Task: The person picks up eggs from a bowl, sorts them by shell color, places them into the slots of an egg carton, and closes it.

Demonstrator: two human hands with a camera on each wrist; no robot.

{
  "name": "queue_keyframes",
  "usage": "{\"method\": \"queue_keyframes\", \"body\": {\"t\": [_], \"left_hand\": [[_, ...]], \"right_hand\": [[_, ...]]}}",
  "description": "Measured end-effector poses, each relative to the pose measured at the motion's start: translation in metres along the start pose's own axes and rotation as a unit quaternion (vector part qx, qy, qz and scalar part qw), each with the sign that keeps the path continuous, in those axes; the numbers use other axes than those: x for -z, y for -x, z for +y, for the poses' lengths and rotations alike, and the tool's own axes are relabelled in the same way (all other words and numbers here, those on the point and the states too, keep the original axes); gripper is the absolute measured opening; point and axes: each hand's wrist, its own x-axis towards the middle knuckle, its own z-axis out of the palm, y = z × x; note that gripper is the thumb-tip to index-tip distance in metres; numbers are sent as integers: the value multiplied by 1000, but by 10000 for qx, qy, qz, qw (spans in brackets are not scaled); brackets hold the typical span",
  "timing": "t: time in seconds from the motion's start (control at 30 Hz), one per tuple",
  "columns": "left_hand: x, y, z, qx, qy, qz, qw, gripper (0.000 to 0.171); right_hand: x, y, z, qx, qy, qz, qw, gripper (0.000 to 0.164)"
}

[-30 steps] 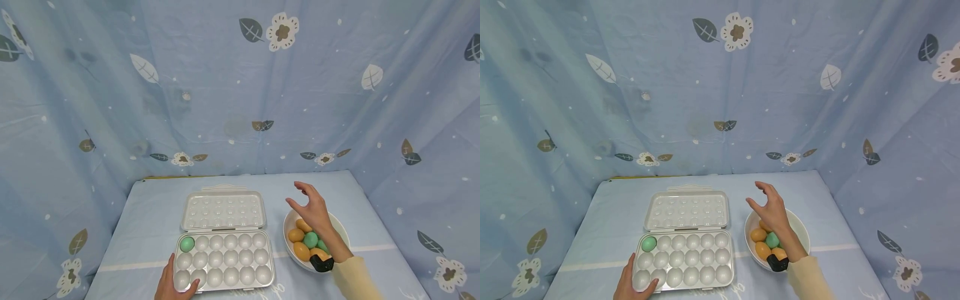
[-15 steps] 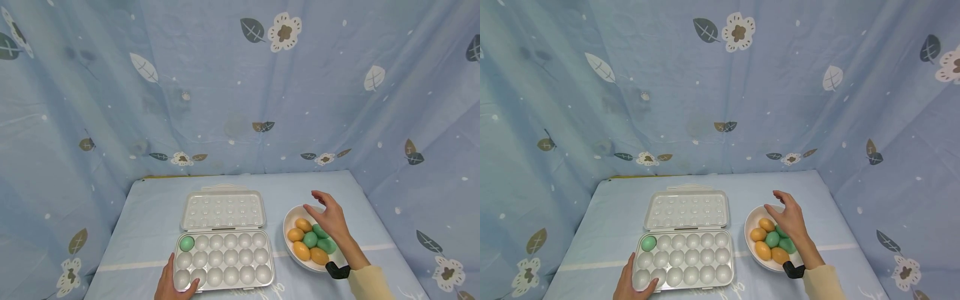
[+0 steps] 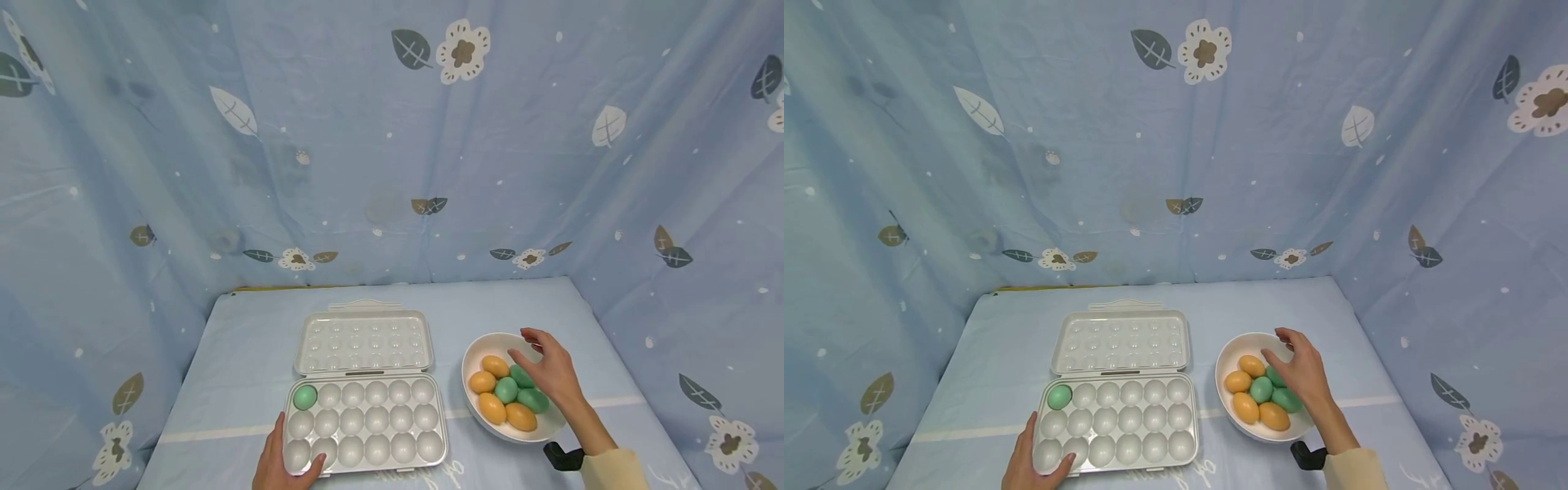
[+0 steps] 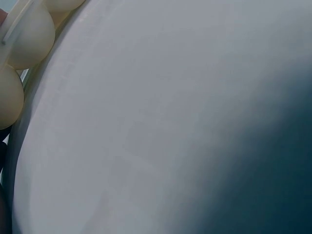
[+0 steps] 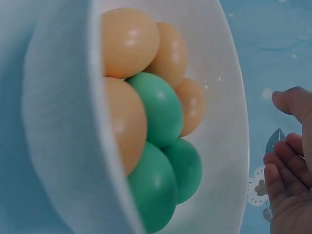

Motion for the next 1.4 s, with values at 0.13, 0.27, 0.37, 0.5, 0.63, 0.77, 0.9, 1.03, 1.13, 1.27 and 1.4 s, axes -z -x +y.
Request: {"method": "queue_keyframes", "body": {"t": [0.13,0.27,0.37,0.5,0.63,0.77,0.9,1.03,1.13,1.27,1.4], "left_hand": [[0,0,0,-31,-28,23,10000,117],[-1,0,0,-123,-37,163,9998,116],[-2,0,-1,-157,-30,232,9996,115],[-2,0,-2,-134,-52,222,9996,115],[-2,0,-3,-125,-61,231,9996,116],[-3,-1,-2,-63,-50,183,9998,115],[0,-1,1,54,-21,39,10000,116],[0,-1,2,68,-12,47,10000,116],[-2,0,0,33,-2,135,9999,116],[-4,1,-1,-11,-5,191,9998,116],[-4,2,-1,-53,19,196,9998,117]], "right_hand": [[0,6,5,-187,155,-265,9994,56],[-2,11,6,-375,234,-540,9976,56],[-3,13,7,-525,290,-734,9955,55],[-5,15,7,-691,377,-909,9927,54],[-7,16,8,-766,516,-1023,9905,53],[-9,18,10,-730,581,-1051,9901,53],[-11,18,13,-701,618,-1070,9899,54],[-14,18,16,-739,666,-1127,9886,54],[-16,18,17,-748,678,-1145,9883,53],[-19,18,19,-725,716,-1133,9883,51],[-22,17,21,-600,828,-1072,9890,49]]}}
